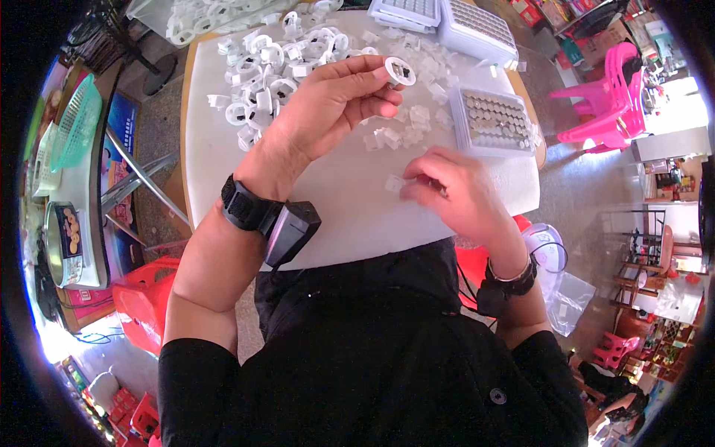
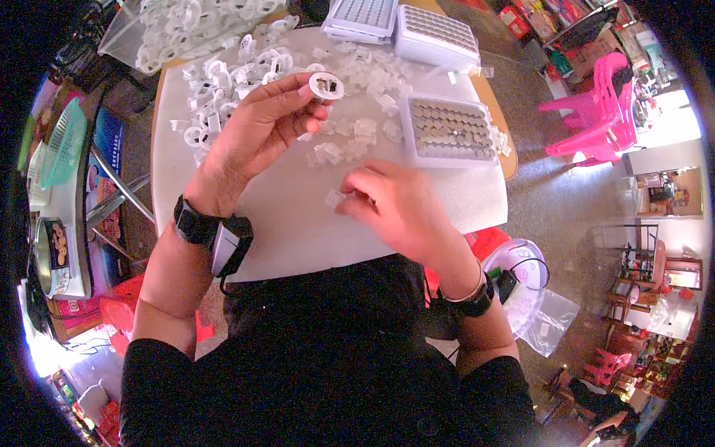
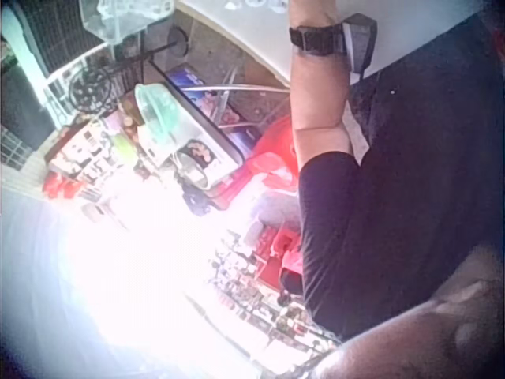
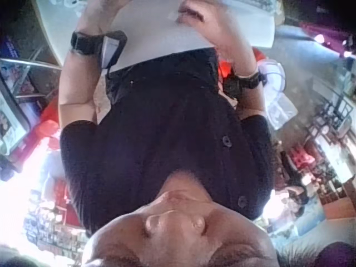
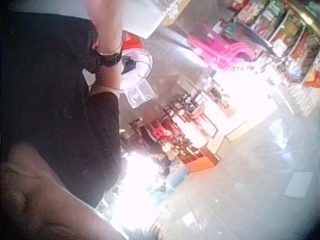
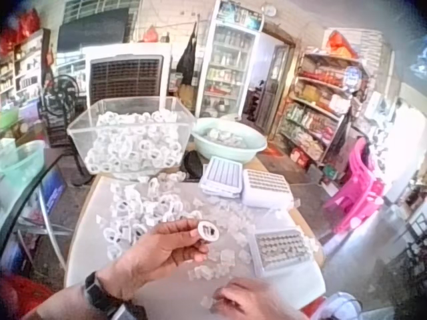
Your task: Assemble small electronic components by inserting internal pieces into white plastic housings.
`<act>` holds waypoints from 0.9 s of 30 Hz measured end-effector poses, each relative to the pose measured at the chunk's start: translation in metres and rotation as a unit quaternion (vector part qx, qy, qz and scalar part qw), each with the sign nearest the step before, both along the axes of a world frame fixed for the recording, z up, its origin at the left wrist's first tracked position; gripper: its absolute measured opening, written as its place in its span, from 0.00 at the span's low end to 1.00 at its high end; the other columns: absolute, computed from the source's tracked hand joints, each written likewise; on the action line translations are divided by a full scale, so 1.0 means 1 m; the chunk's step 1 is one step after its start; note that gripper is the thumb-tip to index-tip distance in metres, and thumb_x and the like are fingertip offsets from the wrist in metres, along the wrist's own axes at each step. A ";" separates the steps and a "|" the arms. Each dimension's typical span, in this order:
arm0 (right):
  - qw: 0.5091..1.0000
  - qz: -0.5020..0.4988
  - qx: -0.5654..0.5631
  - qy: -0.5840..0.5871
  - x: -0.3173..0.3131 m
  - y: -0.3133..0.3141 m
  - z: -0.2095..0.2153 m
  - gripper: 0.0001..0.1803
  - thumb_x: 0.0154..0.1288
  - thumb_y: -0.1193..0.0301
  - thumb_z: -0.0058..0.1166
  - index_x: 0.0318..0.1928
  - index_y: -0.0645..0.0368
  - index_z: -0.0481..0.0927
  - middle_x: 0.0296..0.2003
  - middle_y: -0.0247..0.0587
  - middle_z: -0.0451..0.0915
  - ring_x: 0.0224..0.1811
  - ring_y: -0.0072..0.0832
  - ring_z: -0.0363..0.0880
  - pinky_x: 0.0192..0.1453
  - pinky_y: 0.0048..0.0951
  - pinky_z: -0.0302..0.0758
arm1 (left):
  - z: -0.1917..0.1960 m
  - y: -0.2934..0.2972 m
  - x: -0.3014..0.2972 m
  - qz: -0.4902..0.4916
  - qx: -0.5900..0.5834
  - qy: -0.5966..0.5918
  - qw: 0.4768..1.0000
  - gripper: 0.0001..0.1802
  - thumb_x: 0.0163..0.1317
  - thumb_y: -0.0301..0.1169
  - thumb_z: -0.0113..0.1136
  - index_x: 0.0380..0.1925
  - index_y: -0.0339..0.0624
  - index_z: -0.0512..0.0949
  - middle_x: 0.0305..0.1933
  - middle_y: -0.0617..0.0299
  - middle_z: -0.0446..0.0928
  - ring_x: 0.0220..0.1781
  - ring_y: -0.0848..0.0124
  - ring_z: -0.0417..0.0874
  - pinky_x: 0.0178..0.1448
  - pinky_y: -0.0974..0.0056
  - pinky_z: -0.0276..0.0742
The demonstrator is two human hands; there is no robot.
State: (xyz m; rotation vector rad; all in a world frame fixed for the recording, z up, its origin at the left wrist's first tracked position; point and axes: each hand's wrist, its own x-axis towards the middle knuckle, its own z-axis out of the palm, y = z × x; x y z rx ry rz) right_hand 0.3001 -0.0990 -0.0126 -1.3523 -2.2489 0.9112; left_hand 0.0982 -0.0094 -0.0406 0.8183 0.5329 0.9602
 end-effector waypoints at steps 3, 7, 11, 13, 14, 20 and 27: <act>0.994 -0.005 0.108 -0.031 -0.003 -0.007 -0.010 0.04 0.55 0.77 0.56 0.33 0.62 0.78 0.30 0.43 0.76 0.31 0.38 0.77 0.36 0.34 0.73 | 0.003 -0.001 0.002 -0.015 0.007 0.006 1.000 0.18 0.68 0.27 0.49 0.55 0.29 0.68 0.42 0.54 0.79 0.38 0.72 0.81 0.41 0.71 0.81; 0.988 0.023 0.145 -0.042 0.002 -0.006 -0.016 0.05 0.58 0.73 0.54 0.34 0.61 0.77 0.31 0.44 0.75 0.34 0.42 0.77 0.38 0.40 0.73 | 0.005 -0.001 0.002 -0.009 0.004 0.030 1.000 0.18 0.69 0.27 0.48 0.55 0.29 0.68 0.42 0.55 0.79 0.38 0.72 0.81 0.42 0.72 0.81; 0.985 0.003 0.171 0.015 0.000 -0.007 -0.013 0.05 0.56 0.79 0.55 0.34 0.63 0.78 0.30 0.43 0.77 0.30 0.38 0.77 0.35 0.33 0.73 | 0.003 0.000 0.002 -0.006 0.006 0.020 1.000 0.18 0.69 0.28 0.48 0.55 0.29 0.68 0.41 0.56 0.79 0.38 0.72 0.81 0.42 0.72 0.80; 0.985 -0.015 0.170 0.032 -0.001 -0.009 -0.013 0.05 0.56 0.81 0.54 0.34 0.63 0.78 0.29 0.43 0.78 0.30 0.37 0.78 0.34 0.31 0.73 | 0.002 0.002 0.002 -0.033 0.018 0.007 0.999 0.17 0.69 0.27 0.48 0.54 0.30 0.69 0.40 0.57 0.79 0.37 0.73 0.81 0.42 0.72 0.80; 0.984 -0.028 0.165 0.060 0.000 -0.010 -0.014 0.05 0.56 0.82 0.53 0.35 0.63 0.78 0.29 0.43 0.79 0.30 0.35 0.79 0.34 0.29 0.74 | 0.002 0.002 0.001 -0.035 0.020 0.008 0.999 0.17 0.69 0.27 0.48 0.54 0.30 0.69 0.40 0.57 0.79 0.37 0.73 0.81 0.42 0.72 0.80; 0.970 -0.101 0.155 0.156 -0.001 -0.010 -0.002 0.08 0.58 0.85 0.52 0.38 0.63 0.79 0.31 0.40 0.81 0.32 0.26 0.81 0.35 0.23 0.74 | 0.006 -0.002 0.002 -0.044 0.007 -0.002 0.999 0.16 0.68 0.27 0.50 0.53 0.28 0.70 0.41 0.56 0.78 0.39 0.71 0.81 0.47 0.70 0.79; 0.944 -0.155 0.210 0.200 -0.002 -0.007 0.000 0.07 0.59 0.84 0.53 0.38 0.63 0.79 0.31 0.40 0.81 0.32 0.24 0.80 0.37 0.22 0.74 | 0.009 -0.011 0.007 -0.057 0.008 0.028 0.998 0.18 0.68 0.26 0.49 0.57 0.34 0.69 0.45 0.60 0.77 0.43 0.72 0.81 0.46 0.69 0.79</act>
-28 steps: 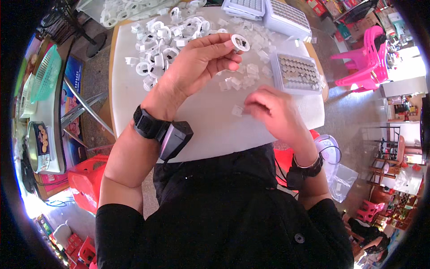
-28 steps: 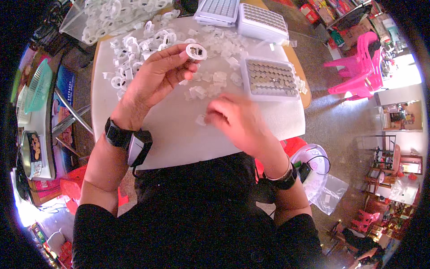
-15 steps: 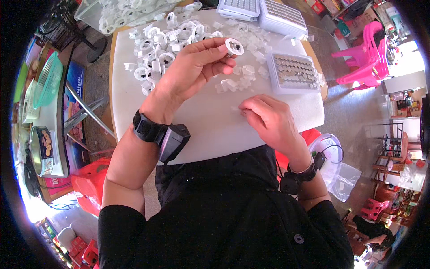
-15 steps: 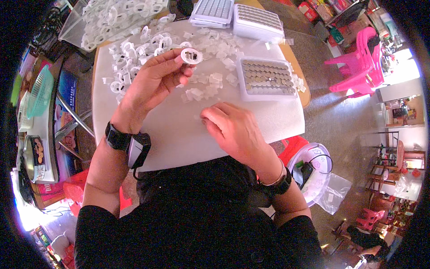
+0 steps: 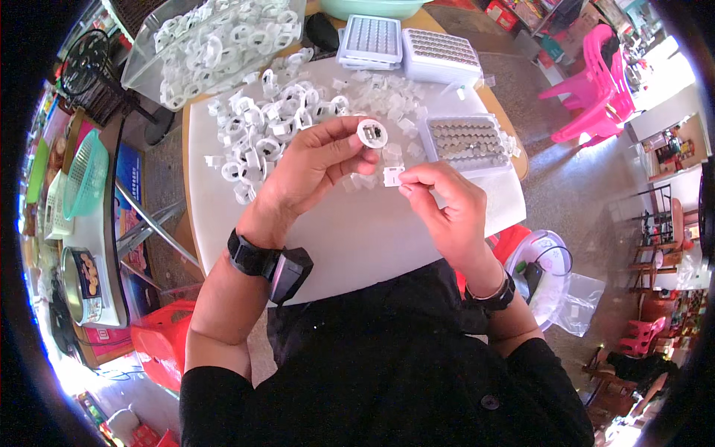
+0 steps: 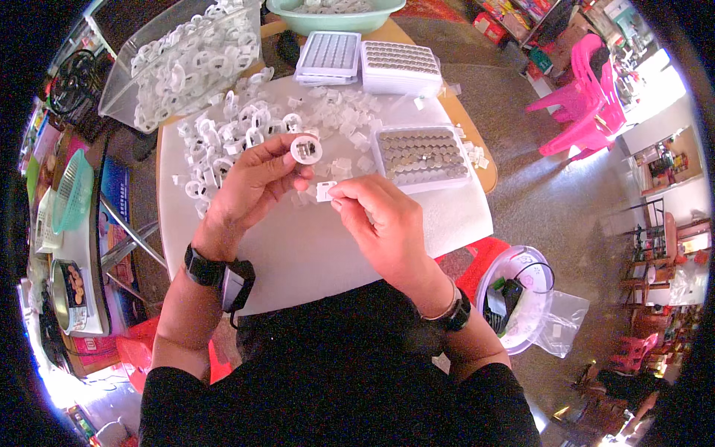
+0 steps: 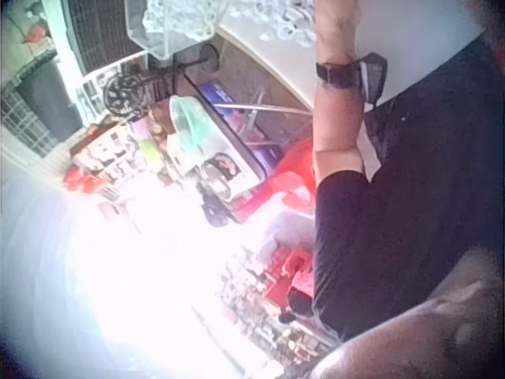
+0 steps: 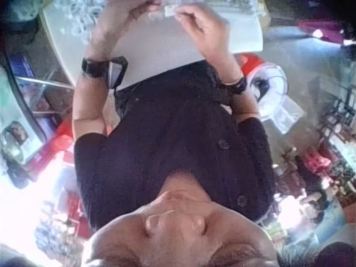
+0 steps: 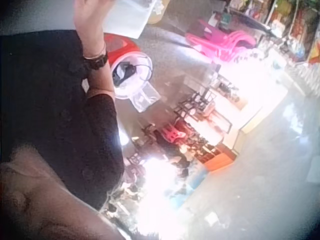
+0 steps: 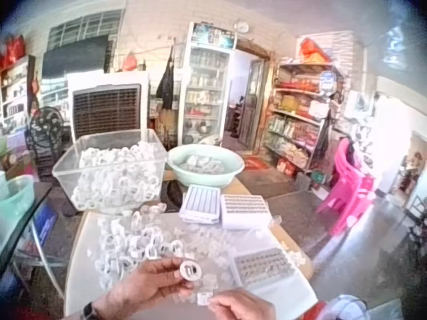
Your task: Assemble small electronic components by inserting internal pieces into white plastic housings.
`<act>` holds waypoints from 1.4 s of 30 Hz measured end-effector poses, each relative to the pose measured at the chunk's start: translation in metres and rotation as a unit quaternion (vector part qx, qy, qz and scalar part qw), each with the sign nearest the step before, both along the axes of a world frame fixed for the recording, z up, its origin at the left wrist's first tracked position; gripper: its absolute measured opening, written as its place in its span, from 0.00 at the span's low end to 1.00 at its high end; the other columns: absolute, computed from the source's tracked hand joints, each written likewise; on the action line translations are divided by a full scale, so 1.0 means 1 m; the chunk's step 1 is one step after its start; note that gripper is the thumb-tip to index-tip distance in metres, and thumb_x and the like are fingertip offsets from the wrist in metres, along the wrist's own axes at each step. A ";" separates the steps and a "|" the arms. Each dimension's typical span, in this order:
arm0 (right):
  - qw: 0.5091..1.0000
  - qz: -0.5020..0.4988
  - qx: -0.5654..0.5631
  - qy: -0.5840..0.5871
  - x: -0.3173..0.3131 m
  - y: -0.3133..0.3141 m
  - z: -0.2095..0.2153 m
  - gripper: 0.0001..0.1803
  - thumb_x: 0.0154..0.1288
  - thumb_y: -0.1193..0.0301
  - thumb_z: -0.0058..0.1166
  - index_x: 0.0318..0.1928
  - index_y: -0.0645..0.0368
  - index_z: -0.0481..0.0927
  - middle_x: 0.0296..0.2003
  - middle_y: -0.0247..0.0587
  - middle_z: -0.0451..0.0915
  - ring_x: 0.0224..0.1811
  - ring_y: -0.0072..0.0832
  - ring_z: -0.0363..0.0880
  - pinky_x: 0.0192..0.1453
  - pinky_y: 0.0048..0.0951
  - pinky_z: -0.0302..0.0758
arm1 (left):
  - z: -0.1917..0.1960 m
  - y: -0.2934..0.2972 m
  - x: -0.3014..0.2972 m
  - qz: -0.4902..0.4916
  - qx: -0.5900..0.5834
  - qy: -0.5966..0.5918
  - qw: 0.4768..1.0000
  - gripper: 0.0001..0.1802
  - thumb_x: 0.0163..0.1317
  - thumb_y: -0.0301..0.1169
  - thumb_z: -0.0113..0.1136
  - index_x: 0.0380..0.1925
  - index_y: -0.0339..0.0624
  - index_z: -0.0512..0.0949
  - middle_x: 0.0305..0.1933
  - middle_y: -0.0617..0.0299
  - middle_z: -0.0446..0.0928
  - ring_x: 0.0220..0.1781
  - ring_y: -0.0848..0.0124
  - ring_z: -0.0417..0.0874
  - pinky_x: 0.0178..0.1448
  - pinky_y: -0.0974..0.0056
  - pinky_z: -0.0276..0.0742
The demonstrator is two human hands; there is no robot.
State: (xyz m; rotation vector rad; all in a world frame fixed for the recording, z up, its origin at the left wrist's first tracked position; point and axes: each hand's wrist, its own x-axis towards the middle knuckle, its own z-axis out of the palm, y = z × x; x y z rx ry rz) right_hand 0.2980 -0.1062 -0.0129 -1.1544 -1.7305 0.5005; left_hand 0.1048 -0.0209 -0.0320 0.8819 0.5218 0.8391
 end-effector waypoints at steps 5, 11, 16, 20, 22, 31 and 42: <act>0.999 0.025 0.002 -0.023 0.001 0.000 -0.011 0.06 0.57 0.83 0.56 0.35 0.62 0.79 0.30 0.39 0.79 0.31 0.28 0.79 0.35 0.25 0.74 | -0.002 0.002 -0.002 0.003 -0.003 -0.011 1.000 0.17 0.68 0.26 0.50 0.55 0.31 0.70 0.45 0.56 0.77 0.43 0.70 0.81 0.49 0.67 0.80; 0.972 0.099 0.013 -0.212 0.005 -0.003 -0.026 0.07 0.52 0.79 0.58 0.34 0.60 0.79 0.29 0.40 0.75 0.36 0.37 0.75 0.38 0.30 0.73 | -0.002 0.007 -0.001 0.002 0.004 -0.006 1.000 0.18 0.68 0.27 0.50 0.56 0.32 0.70 0.45 0.58 0.78 0.42 0.71 0.82 0.45 0.70 0.80; 0.992 0.044 -0.073 -0.098 0.013 -0.001 -0.027 0.08 0.53 0.80 0.57 0.35 0.60 0.79 0.32 0.41 0.75 0.36 0.37 0.76 0.40 0.33 0.74 | -0.003 0.007 -0.004 0.010 0.008 -0.002 1.000 0.18 0.68 0.28 0.51 0.56 0.32 0.69 0.45 0.58 0.78 0.42 0.72 0.82 0.44 0.71 0.81; 0.984 0.071 -0.060 -0.149 0.014 0.003 -0.029 0.09 0.52 0.79 0.58 0.36 0.61 0.80 0.32 0.40 0.76 0.36 0.37 0.76 0.41 0.33 0.74 | -0.003 0.006 -0.004 0.018 0.006 0.001 1.000 0.19 0.68 0.29 0.51 0.56 0.32 0.69 0.45 0.58 0.78 0.41 0.72 0.82 0.44 0.71 0.81; 0.974 0.100 0.022 -0.201 0.009 0.005 -0.030 0.09 0.51 0.80 0.57 0.35 0.60 0.79 0.32 0.39 0.75 0.35 0.37 0.76 0.39 0.33 0.74 | -0.001 0.006 -0.003 0.010 0.008 -0.001 1.000 0.19 0.68 0.28 0.51 0.57 0.32 0.69 0.45 0.58 0.78 0.41 0.72 0.82 0.44 0.71 0.81; 0.953 0.097 0.064 -0.280 0.005 0.007 -0.033 0.08 0.50 0.74 0.52 0.34 0.59 0.77 0.30 0.37 0.73 0.36 0.35 0.73 0.42 0.33 0.73 | -0.001 0.005 -0.004 0.005 0.013 0.015 1.000 0.20 0.67 0.28 0.52 0.58 0.33 0.68 0.45 0.59 0.78 0.42 0.71 0.82 0.43 0.69 0.80; 0.974 0.087 0.066 -0.201 0.004 0.004 -0.028 0.07 0.53 0.78 0.53 0.35 0.59 0.77 0.31 0.38 0.75 0.34 0.35 0.76 0.39 0.33 0.74 | -0.001 0.005 -0.005 -0.026 0.027 -0.036 0.999 0.19 0.66 0.26 0.53 0.57 0.35 0.70 0.48 0.59 0.77 0.45 0.71 0.80 0.48 0.69 0.79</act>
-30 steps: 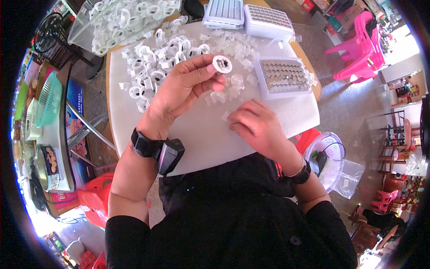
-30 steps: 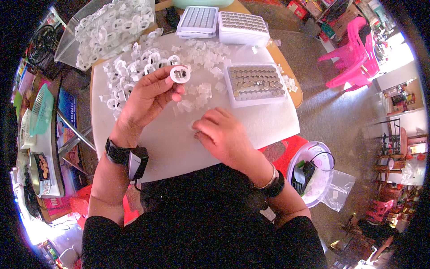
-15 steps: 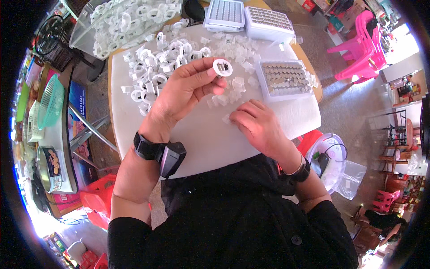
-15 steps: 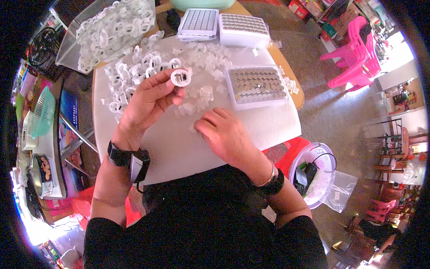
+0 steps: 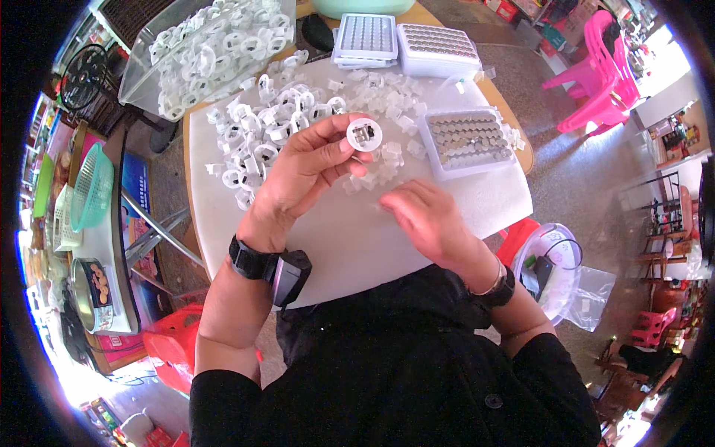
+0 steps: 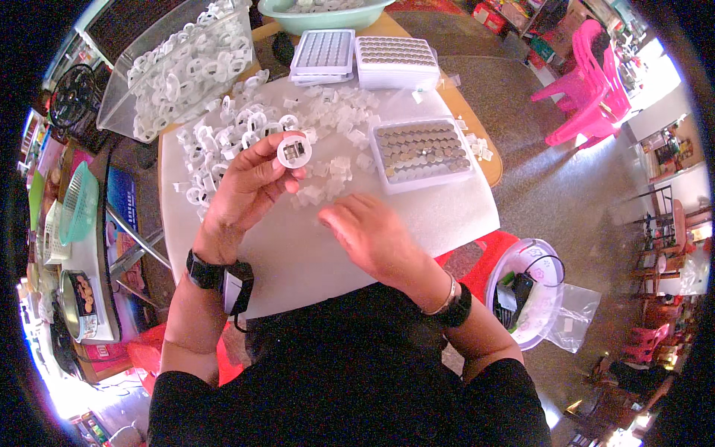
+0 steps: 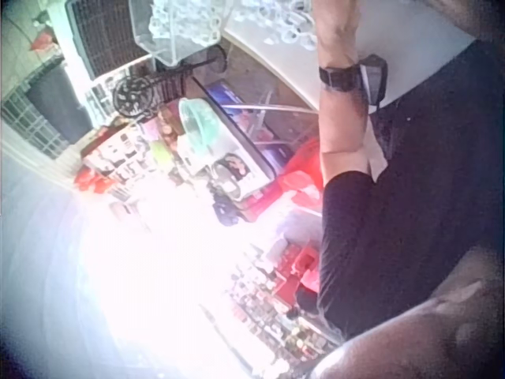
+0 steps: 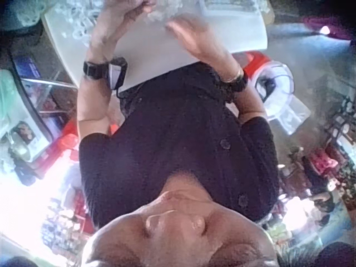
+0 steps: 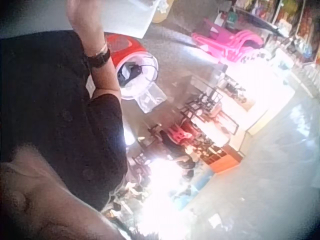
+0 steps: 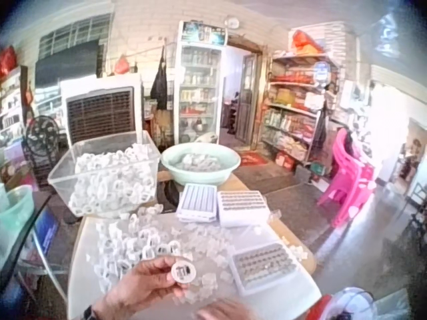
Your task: Assemble small electronic components by inserting internal pieces into white plastic housings.
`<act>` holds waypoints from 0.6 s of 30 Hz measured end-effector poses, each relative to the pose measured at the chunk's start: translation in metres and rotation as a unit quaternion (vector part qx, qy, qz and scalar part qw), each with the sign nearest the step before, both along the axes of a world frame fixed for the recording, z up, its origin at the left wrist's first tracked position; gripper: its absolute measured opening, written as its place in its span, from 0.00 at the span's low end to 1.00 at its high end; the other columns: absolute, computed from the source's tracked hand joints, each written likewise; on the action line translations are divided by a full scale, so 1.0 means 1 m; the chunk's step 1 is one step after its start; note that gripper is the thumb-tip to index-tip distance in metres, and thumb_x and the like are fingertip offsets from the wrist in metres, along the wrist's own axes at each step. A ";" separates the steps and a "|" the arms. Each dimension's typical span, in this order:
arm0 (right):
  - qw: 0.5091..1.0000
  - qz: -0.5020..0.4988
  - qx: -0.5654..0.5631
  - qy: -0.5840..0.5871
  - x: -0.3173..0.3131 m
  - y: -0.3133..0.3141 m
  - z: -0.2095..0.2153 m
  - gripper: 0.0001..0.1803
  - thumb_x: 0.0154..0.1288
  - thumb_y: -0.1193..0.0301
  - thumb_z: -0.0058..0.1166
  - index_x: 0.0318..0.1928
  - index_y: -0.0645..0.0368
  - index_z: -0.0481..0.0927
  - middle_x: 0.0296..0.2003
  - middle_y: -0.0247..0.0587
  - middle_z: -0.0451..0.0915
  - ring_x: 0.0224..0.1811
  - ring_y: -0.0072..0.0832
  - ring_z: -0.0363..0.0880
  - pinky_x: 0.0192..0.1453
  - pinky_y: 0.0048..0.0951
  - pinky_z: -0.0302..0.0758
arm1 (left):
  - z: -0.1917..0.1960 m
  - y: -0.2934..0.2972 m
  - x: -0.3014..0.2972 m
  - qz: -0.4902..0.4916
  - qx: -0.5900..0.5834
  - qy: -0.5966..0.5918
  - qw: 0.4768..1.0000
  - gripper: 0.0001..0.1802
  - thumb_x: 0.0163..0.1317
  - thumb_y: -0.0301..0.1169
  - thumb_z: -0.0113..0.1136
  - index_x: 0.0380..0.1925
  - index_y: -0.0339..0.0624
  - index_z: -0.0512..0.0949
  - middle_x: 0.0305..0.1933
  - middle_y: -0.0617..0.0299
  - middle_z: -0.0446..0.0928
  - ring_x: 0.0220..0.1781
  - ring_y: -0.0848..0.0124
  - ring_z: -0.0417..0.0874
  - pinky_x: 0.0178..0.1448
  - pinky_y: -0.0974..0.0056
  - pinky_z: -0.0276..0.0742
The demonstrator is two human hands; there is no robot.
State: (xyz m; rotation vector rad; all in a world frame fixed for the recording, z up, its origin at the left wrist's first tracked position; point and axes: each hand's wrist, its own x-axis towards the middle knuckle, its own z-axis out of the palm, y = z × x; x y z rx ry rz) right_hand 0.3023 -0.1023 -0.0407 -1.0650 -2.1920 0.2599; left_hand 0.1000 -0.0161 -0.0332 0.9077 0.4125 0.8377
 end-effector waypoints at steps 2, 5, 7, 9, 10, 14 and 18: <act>0.995 -0.024 -0.037 0.091 0.000 -0.002 0.011 0.07 0.54 0.81 0.54 0.36 0.59 0.77 0.30 0.40 0.76 0.33 0.36 0.77 0.37 0.33 0.75 | -0.001 0.000 0.002 0.001 0.011 0.008 1.000 0.20 0.65 0.26 0.54 0.57 0.36 0.70 0.47 0.59 0.77 0.44 0.71 0.80 0.46 0.69 0.79; 0.979 -0.056 -0.050 0.189 0.004 0.000 0.030 0.10 0.56 0.84 0.54 0.39 0.60 0.77 0.30 0.42 0.79 0.32 0.37 0.80 0.33 0.31 0.75 | -0.003 -0.003 0.002 -0.007 0.027 0.019 0.999 0.20 0.64 0.26 0.55 0.56 0.37 0.71 0.48 0.60 0.77 0.45 0.71 0.80 0.46 0.69 0.79; 0.973 -0.058 0.003 0.222 0.002 0.007 0.034 0.11 0.56 0.83 0.55 0.41 0.60 0.77 0.31 0.43 0.80 0.32 0.36 0.81 0.32 0.29 0.75 | -0.003 -0.003 0.004 -0.021 0.035 0.020 0.999 0.19 0.64 0.26 0.56 0.56 0.37 0.72 0.49 0.60 0.77 0.47 0.71 0.80 0.48 0.68 0.78; 0.974 -0.065 0.015 0.216 -0.001 0.013 0.031 0.12 0.55 0.84 0.55 0.41 0.60 0.77 0.31 0.43 0.79 0.31 0.37 0.79 0.33 0.31 0.75 | 0.000 -0.006 0.006 -0.024 0.040 0.040 0.998 0.19 0.64 0.26 0.56 0.55 0.37 0.72 0.49 0.60 0.77 0.47 0.72 0.79 0.48 0.68 0.78; 0.976 -0.061 0.047 0.203 -0.003 0.015 0.032 0.13 0.55 0.84 0.55 0.41 0.60 0.76 0.31 0.42 0.79 0.31 0.37 0.79 0.33 0.32 0.74 | 0.002 -0.006 0.008 -0.027 0.042 0.040 0.998 0.19 0.64 0.26 0.56 0.55 0.37 0.72 0.49 0.60 0.77 0.47 0.72 0.79 0.48 0.68 0.78; 0.981 -0.069 0.096 0.155 -0.006 0.019 0.031 0.14 0.53 0.83 0.56 0.41 0.59 0.76 0.32 0.41 0.77 0.32 0.39 0.76 0.34 0.36 0.73 | 0.004 -0.007 0.011 -0.027 0.056 0.056 0.996 0.18 0.64 0.26 0.56 0.54 0.37 0.73 0.49 0.61 0.77 0.46 0.73 0.78 0.48 0.68 0.77; 0.985 -0.070 0.103 0.122 -0.006 0.020 0.032 0.13 0.52 0.82 0.57 0.40 0.59 0.76 0.33 0.41 0.76 0.33 0.40 0.75 0.36 0.37 0.72 | 0.003 -0.008 0.010 -0.024 0.057 0.071 0.996 0.17 0.64 0.27 0.57 0.53 0.37 0.74 0.47 0.62 0.77 0.45 0.74 0.78 0.48 0.69 0.77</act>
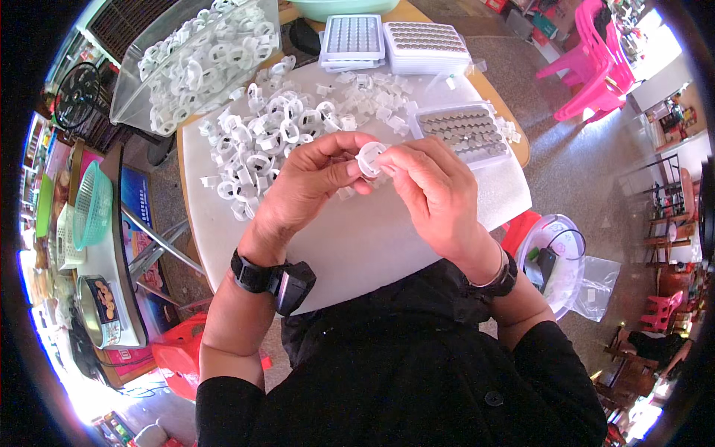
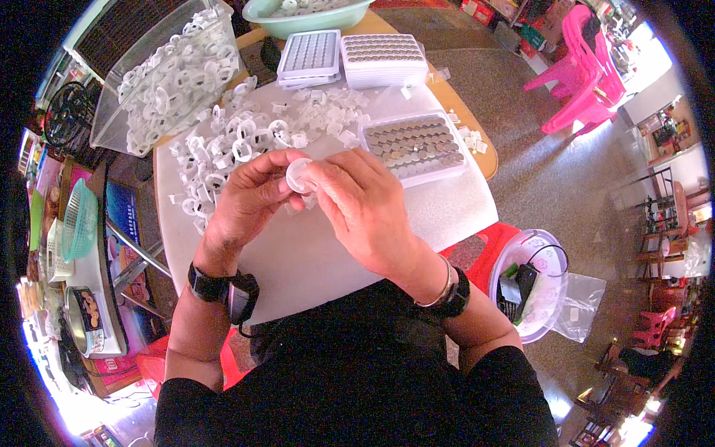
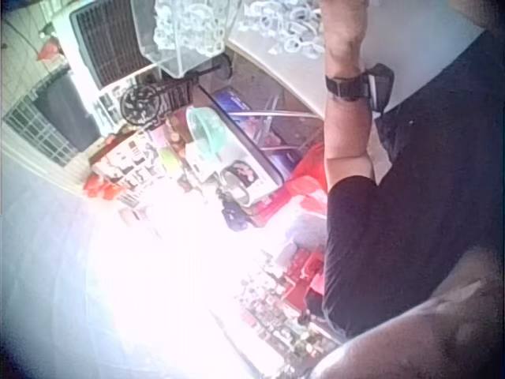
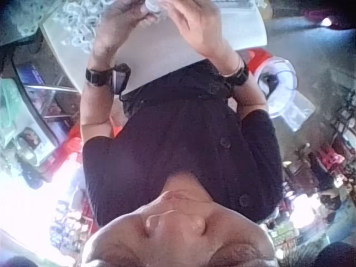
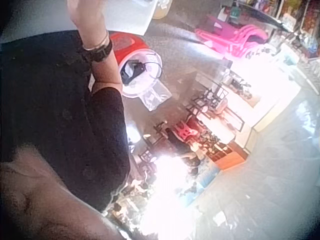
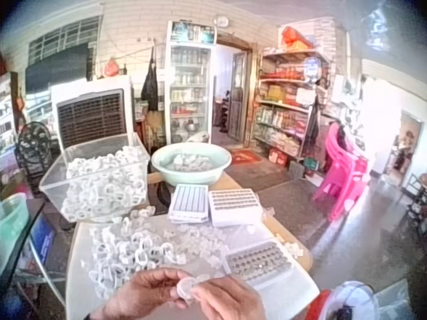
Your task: Assemble small electronic components by inserting internal pieces into white plastic housings.
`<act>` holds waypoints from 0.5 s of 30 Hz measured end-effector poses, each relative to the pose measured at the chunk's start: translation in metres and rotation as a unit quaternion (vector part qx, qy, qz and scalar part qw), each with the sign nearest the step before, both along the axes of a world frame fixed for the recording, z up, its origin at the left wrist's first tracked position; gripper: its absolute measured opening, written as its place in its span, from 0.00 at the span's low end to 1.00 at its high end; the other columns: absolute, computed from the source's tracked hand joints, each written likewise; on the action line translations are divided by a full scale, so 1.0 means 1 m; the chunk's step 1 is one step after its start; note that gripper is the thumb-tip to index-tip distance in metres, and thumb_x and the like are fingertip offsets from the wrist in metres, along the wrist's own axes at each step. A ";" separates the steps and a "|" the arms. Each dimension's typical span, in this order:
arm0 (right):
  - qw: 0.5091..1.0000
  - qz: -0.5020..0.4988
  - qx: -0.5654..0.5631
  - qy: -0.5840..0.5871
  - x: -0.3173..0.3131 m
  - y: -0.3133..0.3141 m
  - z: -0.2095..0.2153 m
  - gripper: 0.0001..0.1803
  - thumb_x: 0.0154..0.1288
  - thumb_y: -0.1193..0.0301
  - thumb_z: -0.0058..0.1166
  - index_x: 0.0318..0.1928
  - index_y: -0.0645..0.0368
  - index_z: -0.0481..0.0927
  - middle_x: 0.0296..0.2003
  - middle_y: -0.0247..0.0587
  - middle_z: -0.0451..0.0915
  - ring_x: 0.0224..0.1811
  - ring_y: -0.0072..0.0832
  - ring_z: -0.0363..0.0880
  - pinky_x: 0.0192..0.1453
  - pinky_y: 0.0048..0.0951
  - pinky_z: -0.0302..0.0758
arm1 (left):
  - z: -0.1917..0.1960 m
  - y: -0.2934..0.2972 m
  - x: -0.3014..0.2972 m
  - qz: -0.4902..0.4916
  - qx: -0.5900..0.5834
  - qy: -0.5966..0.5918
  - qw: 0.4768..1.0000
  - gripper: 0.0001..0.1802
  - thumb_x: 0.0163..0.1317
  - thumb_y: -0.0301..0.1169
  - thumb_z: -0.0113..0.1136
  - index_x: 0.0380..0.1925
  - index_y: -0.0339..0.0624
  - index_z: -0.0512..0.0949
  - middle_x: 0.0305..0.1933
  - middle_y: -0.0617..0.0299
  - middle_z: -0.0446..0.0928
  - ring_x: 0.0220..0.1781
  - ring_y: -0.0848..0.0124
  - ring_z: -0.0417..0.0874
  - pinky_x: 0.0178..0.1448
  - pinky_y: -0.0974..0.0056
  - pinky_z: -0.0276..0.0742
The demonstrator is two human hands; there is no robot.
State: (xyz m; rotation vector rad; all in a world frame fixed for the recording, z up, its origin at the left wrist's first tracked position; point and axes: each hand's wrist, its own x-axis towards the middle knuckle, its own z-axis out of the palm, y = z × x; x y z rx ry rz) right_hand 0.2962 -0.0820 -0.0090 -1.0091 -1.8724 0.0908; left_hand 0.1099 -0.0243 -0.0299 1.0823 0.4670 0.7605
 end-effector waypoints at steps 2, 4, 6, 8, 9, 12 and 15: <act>1.000 0.004 -0.002 0.007 0.001 0.000 -0.001 0.13 0.51 0.82 0.57 0.40 0.59 0.76 0.33 0.41 0.76 0.34 0.40 0.74 0.36 0.37 0.72 | 0.000 0.000 0.000 0.002 -0.002 0.001 1.000 0.17 0.64 0.27 0.57 0.53 0.37 0.74 0.47 0.62 0.77 0.44 0.74 0.78 0.48 0.69 0.77; 1.000 0.008 -0.004 0.015 0.001 0.001 -0.003 0.13 0.51 0.82 0.57 0.40 0.59 0.75 0.33 0.40 0.76 0.34 0.40 0.74 0.36 0.37 0.72 | 0.000 0.001 0.000 0.005 -0.004 0.002 1.000 0.17 0.64 0.27 0.57 0.53 0.37 0.74 0.47 0.62 0.77 0.44 0.74 0.78 0.48 0.69 0.77; 1.000 -0.004 0.009 0.002 0.001 0.002 -0.004 0.14 0.51 0.83 0.57 0.40 0.59 0.75 0.33 0.41 0.76 0.33 0.40 0.74 0.36 0.37 0.72 | -0.001 0.002 0.000 0.000 0.002 0.006 1.000 0.17 0.64 0.27 0.57 0.52 0.37 0.74 0.47 0.62 0.77 0.44 0.75 0.78 0.48 0.69 0.77; 1.000 -0.005 0.011 0.001 0.001 0.002 -0.005 0.14 0.51 0.83 0.57 0.40 0.60 0.75 0.33 0.41 0.76 0.33 0.40 0.74 0.36 0.38 0.72 | -0.001 0.002 0.000 -0.001 0.003 0.006 1.000 0.17 0.64 0.27 0.57 0.52 0.37 0.74 0.47 0.62 0.77 0.44 0.75 0.78 0.48 0.69 0.77; 1.000 -0.007 0.013 0.000 0.001 0.002 -0.005 0.14 0.51 0.83 0.57 0.41 0.60 0.75 0.33 0.41 0.75 0.33 0.40 0.74 0.36 0.38 0.71 | -0.001 0.002 0.000 -0.002 0.005 0.006 1.000 0.17 0.64 0.27 0.57 0.52 0.37 0.74 0.47 0.62 0.77 0.44 0.75 0.78 0.48 0.69 0.77; 1.000 -0.002 0.011 0.003 0.001 0.001 -0.004 0.15 0.51 0.83 0.57 0.41 0.60 0.75 0.33 0.42 0.75 0.33 0.40 0.73 0.36 0.38 0.71 | -0.003 0.002 0.001 -0.001 0.008 0.005 1.000 0.16 0.64 0.26 0.56 0.52 0.36 0.74 0.47 0.61 0.78 0.44 0.74 0.78 0.48 0.68 0.77; 1.000 0.002 0.000 0.019 0.002 0.000 -0.004 0.14 0.52 0.83 0.56 0.41 0.61 0.75 0.33 0.42 0.75 0.33 0.41 0.74 0.36 0.38 0.71 | -0.002 0.001 0.001 -0.006 0.009 -0.002 1.000 0.16 0.64 0.26 0.56 0.52 0.36 0.74 0.47 0.61 0.78 0.44 0.74 0.79 0.47 0.68 0.78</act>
